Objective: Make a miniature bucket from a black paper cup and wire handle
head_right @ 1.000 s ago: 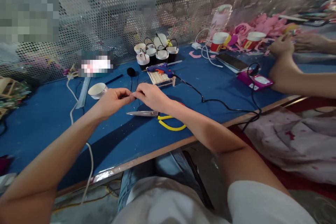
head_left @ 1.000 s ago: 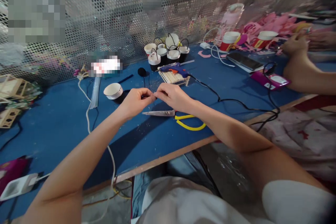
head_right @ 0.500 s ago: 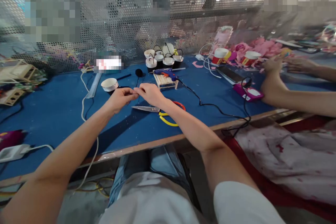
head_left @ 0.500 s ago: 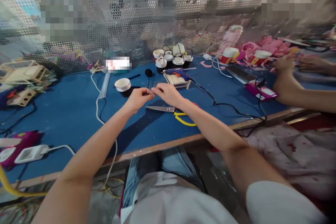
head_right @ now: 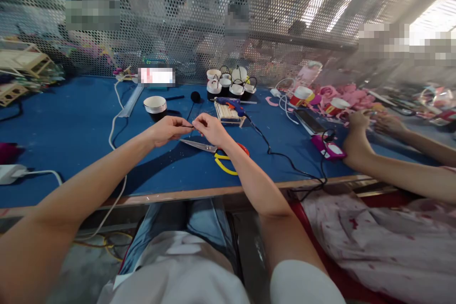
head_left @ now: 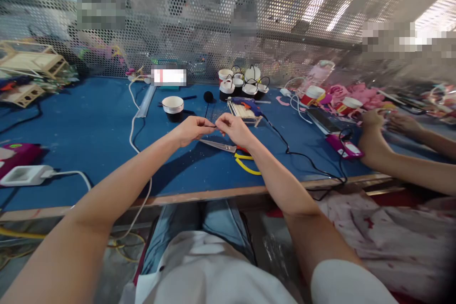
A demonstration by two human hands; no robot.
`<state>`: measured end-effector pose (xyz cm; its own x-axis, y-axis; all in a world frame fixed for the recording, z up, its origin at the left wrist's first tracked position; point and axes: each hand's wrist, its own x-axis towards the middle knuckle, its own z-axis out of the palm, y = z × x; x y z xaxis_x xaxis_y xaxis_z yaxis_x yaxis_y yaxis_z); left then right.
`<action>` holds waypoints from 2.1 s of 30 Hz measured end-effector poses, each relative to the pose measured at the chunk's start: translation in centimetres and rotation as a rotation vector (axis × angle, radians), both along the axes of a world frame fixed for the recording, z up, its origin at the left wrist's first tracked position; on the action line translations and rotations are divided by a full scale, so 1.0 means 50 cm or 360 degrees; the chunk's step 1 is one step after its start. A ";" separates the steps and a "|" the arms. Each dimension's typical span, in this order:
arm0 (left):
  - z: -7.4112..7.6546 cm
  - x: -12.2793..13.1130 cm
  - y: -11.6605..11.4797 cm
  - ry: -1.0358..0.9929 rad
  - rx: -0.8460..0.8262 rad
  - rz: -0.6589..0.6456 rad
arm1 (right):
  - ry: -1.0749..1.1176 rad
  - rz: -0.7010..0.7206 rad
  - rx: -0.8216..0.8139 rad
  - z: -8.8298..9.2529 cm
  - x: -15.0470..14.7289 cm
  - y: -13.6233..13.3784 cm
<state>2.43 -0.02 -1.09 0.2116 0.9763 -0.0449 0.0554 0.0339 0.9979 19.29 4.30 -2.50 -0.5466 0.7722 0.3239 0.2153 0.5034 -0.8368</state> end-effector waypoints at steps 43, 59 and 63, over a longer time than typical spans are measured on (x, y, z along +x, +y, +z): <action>0.000 -0.002 0.000 0.0203 0.0090 -0.0052 | 0.0240 0.0033 -0.0206 -0.001 -0.012 -0.007; -0.005 -0.008 -0.002 0.0991 0.0936 0.0135 | 0.0147 0.0001 -0.0204 0.005 -0.003 -0.013; -0.008 0.001 -0.008 0.1021 0.0932 0.0173 | 0.0090 -0.0035 -0.0140 0.002 -0.001 -0.012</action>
<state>2.48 -0.40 -1.47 0.2218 0.8929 0.3919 0.6385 -0.4367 0.6337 19.22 3.71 -2.38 -0.5119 0.8106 0.2844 0.1766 0.4232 -0.8886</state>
